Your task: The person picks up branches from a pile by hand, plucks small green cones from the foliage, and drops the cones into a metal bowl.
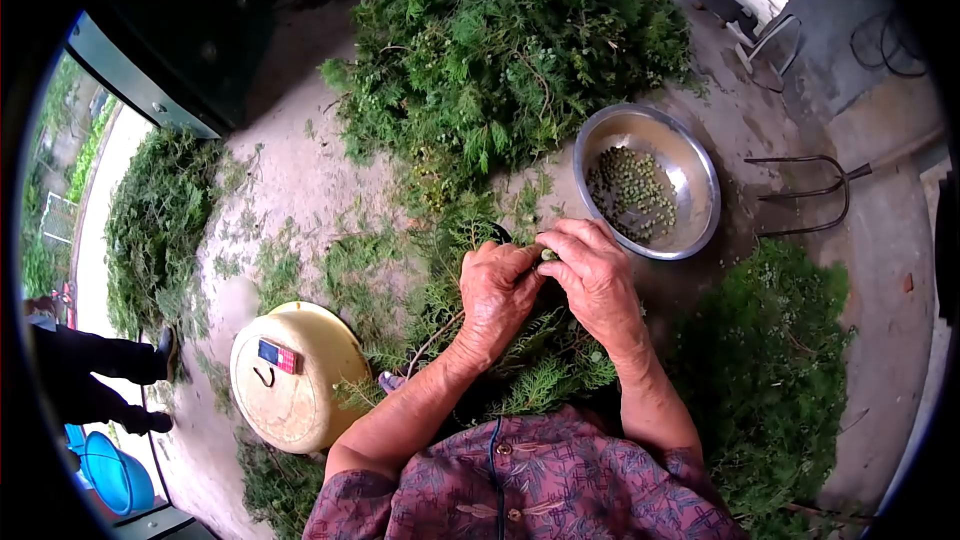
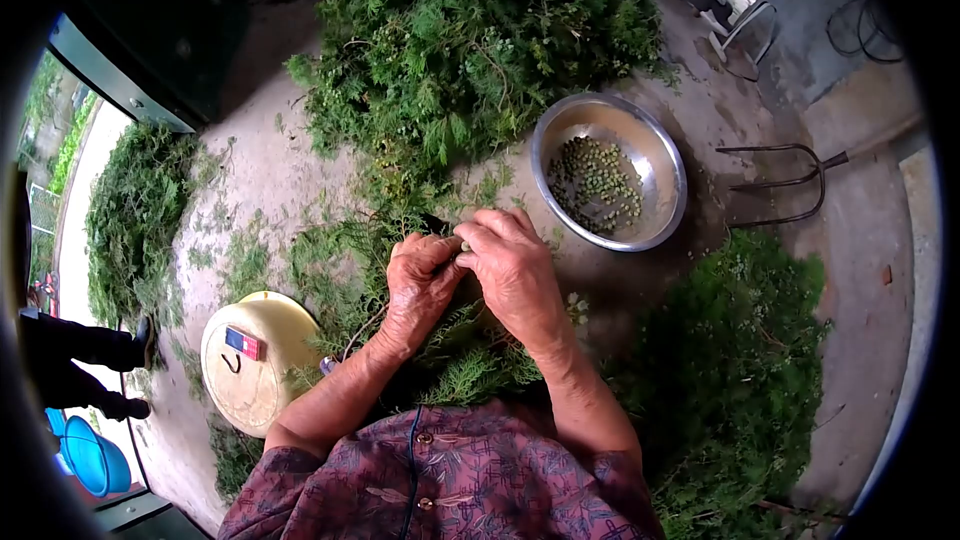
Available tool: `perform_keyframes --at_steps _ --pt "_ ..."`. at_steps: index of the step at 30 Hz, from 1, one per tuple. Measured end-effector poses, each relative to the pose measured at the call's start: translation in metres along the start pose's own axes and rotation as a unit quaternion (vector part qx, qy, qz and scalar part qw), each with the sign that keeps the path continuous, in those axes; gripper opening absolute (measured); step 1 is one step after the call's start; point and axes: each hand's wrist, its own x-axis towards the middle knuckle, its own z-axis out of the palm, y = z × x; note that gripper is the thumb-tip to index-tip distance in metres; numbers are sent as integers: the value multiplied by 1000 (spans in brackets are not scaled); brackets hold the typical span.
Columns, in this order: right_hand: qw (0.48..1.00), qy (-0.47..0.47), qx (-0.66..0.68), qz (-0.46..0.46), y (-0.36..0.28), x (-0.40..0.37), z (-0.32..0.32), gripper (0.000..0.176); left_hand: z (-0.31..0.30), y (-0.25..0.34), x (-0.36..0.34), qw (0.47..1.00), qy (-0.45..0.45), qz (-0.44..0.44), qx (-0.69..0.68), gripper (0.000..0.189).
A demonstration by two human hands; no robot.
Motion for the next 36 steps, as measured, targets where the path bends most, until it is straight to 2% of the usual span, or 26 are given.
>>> perform_keyframes --at_steps 4,10,12,14,17,20,23,26,29,30,33,34,36 --pt "1000 -6 8 24 2 -1 1 27 0 0 2 1000 -9 12 11 16" --pt "992 -2 98 85 15 -3 4 17 -2 1 3 999 -18 8 -43 14" --pt "953 6 248 171 28 -8 11 13 -4 1 4 997 -31 -1 -68 14" --pt "892 -2 376 252 33 -10 12 11 -6 0 3 993 -57 -26 -101 13" --pt "813 11 494 308 30 -10 12 12 -11 2 5 987 -86 -47 -124 14" --pt "762 23 550 341 33 -11 14 14 -13 3 4 984 -87 -67 -137 17" --pt "738 36 569 361 34 -13 16 14 -12 2 4 982 -93 -79 -141 17" --pt "769 56 526 359 29 -12 20 13 -10 0 3 986 -84 -66 -125 17" --pt "829 69 451 323 28 -11 27 13 -8 0 4 984 -56 -74 -150 15" --pt "807 71 488 326 30 -9 27 10 -8 1 4 982 -59 -79 -159 15" --pt "697 28 562 444 29 -8 15 7 -11 2 4 976 -73 -97 -179 16" --pt "680 28 566 466 29 -6 14 6 -11 2 4 975 -81 -104 -181 15" --pt "630 3 640 439 50 -9 9 9 -15 3 4 960 -93 -151 -216 15"
